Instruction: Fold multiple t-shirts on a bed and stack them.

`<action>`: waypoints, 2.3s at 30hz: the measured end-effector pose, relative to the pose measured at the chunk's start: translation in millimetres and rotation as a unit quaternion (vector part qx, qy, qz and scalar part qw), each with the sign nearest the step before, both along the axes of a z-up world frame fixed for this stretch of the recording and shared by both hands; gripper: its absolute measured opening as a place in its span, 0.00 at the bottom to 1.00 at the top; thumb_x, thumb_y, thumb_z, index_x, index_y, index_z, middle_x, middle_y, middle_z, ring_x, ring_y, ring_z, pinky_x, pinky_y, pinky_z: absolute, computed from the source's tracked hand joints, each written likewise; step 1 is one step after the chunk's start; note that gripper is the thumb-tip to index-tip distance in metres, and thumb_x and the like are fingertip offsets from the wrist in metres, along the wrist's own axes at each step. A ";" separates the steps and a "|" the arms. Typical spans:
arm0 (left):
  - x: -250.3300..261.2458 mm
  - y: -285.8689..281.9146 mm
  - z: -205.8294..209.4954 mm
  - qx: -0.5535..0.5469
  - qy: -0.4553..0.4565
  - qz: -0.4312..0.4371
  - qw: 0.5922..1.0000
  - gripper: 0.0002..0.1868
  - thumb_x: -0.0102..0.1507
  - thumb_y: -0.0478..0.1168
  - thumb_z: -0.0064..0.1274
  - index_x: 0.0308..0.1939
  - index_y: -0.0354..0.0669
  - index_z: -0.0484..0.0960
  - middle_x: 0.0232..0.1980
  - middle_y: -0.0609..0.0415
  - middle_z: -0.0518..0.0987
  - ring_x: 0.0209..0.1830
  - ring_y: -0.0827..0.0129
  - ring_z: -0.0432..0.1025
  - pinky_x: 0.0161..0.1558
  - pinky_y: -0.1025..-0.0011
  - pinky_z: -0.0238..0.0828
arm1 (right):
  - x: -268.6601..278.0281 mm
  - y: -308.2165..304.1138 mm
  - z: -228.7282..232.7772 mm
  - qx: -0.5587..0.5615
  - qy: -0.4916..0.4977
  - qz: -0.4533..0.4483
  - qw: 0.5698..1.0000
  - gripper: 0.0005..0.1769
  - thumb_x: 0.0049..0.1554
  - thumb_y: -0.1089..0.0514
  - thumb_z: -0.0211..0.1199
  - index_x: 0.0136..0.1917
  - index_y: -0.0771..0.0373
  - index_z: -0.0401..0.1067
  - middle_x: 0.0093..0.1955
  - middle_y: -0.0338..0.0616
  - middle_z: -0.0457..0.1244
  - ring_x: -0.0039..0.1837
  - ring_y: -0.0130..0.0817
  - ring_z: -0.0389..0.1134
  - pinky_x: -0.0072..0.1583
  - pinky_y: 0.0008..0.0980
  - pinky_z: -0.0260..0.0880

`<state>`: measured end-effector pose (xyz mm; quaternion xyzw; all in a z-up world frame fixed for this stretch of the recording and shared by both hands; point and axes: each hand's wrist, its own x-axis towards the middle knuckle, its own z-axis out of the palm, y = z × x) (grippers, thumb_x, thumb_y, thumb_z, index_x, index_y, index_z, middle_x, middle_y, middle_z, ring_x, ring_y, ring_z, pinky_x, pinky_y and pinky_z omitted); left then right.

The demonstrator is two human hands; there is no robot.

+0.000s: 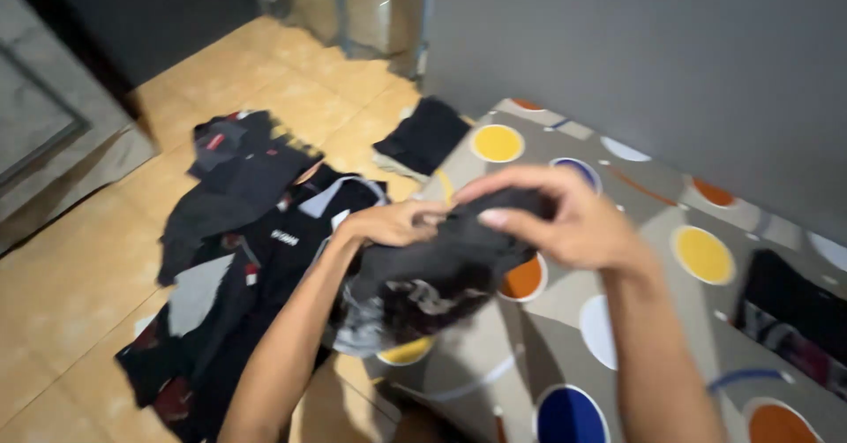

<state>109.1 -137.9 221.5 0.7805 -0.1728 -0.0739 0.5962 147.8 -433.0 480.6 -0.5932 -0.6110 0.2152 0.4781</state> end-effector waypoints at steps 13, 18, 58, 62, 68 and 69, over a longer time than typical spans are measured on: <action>2.9 -184.0 257.8 0.158 -0.225 0.114 0.955 0.18 0.69 0.51 0.57 0.40 0.36 0.79 0.33 0.52 0.76 0.34 0.70 0.67 0.39 0.70 0.66 | 3.7 -320.4 94.2 -0.339 -0.145 -0.566 0.737 0.20 0.54 0.47 0.76 0.53 0.64 0.82 0.38 0.51 0.69 0.38 0.40 0.66 0.42 0.40 0.66; 24.3 -228.0 273.8 0.352 -0.203 0.016 0.914 0.21 0.58 0.53 0.66 0.42 0.39 0.83 0.34 0.42 0.81 0.34 0.58 0.75 0.42 0.62 0.71 | 11.9 -416.3 64.8 -0.064 -0.337 -0.429 0.836 0.22 0.51 0.48 0.76 0.33 0.65 0.69 0.47 0.36 0.68 0.51 0.28 0.65 0.49 0.31 0.65; 242.1 -143.3 -188.3 0.137 -0.162 0.266 0.940 0.24 0.61 0.27 0.49 0.62 0.38 0.79 0.71 0.28 0.65 0.63 0.42 0.69 0.61 0.60 0.70 | -79.4 -24.1 -266.6 -0.355 0.047 -0.314 0.879 0.38 0.49 0.64 0.64 0.70 0.72 0.56 0.60 0.66 0.65 0.56 0.65 0.70 0.56 0.58 0.70; 131.9 -87.9 -226.0 0.204 -0.035 0.338 0.918 0.18 0.65 0.40 0.55 0.56 0.35 0.81 0.56 0.36 0.79 0.53 0.49 0.76 0.56 0.60 0.72 | -118.7 7.3 -387.3 -0.278 -0.012 -0.228 0.933 0.45 0.53 0.62 0.68 0.76 0.77 0.51 0.68 0.79 0.55 0.66 0.71 0.62 0.64 0.54 0.66; -20.9 -112.2 -186.5 0.216 -0.003 0.465 0.859 0.24 0.67 0.53 0.59 0.48 0.31 0.82 0.39 0.39 0.80 0.37 0.51 0.75 0.42 0.58 0.71 | -120.4 -163.1 -421.7 -0.107 0.227 -0.317 0.915 0.28 0.57 0.62 0.67 0.70 0.62 0.68 0.58 0.59 0.62 0.57 0.52 0.64 0.60 0.46 0.68; -45.9 -122.6 -177.0 0.222 0.003 0.492 0.842 0.27 0.66 0.55 0.61 0.46 0.29 0.82 0.36 0.39 0.79 0.34 0.50 0.74 0.41 0.57 0.70 | -116.1 -205.1 -425.2 -0.139 0.400 -0.378 0.823 0.27 0.55 0.65 0.68 0.68 0.61 0.69 0.45 0.56 0.62 0.44 0.43 0.63 0.52 0.42 0.70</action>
